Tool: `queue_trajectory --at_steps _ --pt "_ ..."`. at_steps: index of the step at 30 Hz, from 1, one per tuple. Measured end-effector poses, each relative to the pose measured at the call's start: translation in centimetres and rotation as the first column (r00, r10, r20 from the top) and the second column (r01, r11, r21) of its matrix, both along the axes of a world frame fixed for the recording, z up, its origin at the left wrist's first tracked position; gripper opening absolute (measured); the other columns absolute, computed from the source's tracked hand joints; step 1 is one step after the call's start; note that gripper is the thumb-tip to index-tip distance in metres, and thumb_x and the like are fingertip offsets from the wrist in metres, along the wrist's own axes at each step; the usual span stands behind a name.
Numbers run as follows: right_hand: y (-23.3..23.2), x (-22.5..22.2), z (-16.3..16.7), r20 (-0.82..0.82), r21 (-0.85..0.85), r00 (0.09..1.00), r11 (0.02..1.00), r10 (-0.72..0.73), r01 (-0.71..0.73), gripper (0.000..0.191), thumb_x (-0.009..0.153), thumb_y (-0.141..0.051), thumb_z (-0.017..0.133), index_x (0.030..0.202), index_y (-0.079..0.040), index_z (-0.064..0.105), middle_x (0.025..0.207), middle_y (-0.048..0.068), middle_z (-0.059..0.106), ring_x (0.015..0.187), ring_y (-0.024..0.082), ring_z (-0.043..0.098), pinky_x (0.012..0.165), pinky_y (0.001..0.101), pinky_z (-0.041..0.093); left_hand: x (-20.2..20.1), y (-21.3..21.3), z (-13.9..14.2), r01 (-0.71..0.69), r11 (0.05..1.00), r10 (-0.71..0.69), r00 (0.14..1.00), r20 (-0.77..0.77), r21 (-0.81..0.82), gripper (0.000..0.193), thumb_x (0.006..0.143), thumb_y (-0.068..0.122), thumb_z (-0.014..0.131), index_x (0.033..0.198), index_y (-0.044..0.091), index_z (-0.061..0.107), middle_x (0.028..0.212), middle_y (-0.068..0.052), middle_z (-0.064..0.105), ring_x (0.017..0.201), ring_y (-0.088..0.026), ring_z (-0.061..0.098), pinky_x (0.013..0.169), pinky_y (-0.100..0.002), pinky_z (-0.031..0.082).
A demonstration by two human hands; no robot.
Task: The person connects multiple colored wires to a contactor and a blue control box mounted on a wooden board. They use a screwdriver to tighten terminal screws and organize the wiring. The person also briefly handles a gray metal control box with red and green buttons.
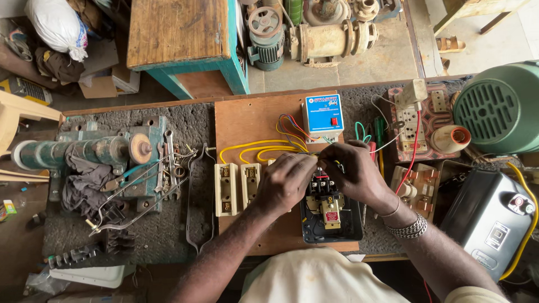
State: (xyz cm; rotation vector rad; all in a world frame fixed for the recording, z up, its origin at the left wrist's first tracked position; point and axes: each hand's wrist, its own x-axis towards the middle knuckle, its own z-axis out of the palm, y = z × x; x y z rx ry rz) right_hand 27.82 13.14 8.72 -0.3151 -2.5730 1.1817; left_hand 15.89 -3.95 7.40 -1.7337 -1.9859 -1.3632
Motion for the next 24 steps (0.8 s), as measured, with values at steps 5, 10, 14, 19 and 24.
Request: queue_trajectory --at_steps 5,10,14,19,24 --pt "-0.5 0.0 0.4 0.008 -0.073 1.0 0.997 0.016 -0.015 0.012 0.086 -0.015 0.073 0.097 -0.01 0.07 0.09 0.004 0.072 0.084 0.022 0.071 0.079 0.0352 0.05 -0.1 0.0 -2.1 0.004 0.995 0.017 0.976 0.219 -0.097 0.01 0.094 0.005 0.069 0.102 0.0 0.067 0.093 -0.012 0.071 0.086 -0.027 0.073 0.077 -0.038 0.059" --pt "1.1 -0.5 0.7 -0.255 0.638 0.928 0.769 0.273 -0.051 0.019 0.078 -0.017 0.077 0.097 -0.018 0.074 0.091 -0.002 0.071 0.087 0.016 0.069 0.094 0.0544 0.036 -1.5 1.1 -5.4 0.3 0.938 -0.044 -0.402 0.915 0.176 0.005 0.098 0.012 0.065 0.097 0.008 0.067 0.074 0.0 0.062 0.06 -0.011 0.06 0.047 -0.025 0.044" --pt "2.7 -1.6 -0.3 -0.147 0.673 0.956 0.734 0.254 -0.091 0.02 0.081 -0.021 0.08 0.1 -0.018 0.074 0.093 -0.003 0.071 0.092 0.015 0.067 0.091 0.0472 0.04 -3.0 1.3 -7.0 0.328 0.941 -0.022 -0.177 0.984 0.08 0.012 0.097 0.016 0.067 0.096 0.005 0.066 0.072 0.001 0.061 0.061 -0.011 0.059 0.049 -0.026 0.045" --pt "5.1 -3.6 -2.7 0.082 0.68 0.983 0.712 0.164 -0.175 0.019 0.087 -0.019 0.079 0.105 -0.016 0.076 0.104 -0.001 0.071 0.099 0.022 0.063 0.08 0.036 0.054 -5.7 2.4 -8.0 0.029 0.955 0.146 0.821 0.552 -0.295 0.011 0.09 0.016 0.076 0.095 0.008 0.07 0.08 -0.002 0.073 0.07 -0.015 0.072 0.065 -0.034 0.057" --pt "7.6 -6.2 -4.4 0.144 0.783 0.917 0.524 0.372 -0.335 0.027 0.081 -0.02 0.077 0.108 -0.02 0.078 0.134 -0.005 0.065 0.113 0.022 0.059 0.099 0.0428 0.055 -9.0 4.7 -9.4 -0.06 0.863 0.198 0.954 0.225 -0.502 0.017 0.072 0.017 0.088 0.085 0.014 0.077 0.082 -0.007 0.073 0.08 -0.028 0.072 0.073 -0.044 0.057"
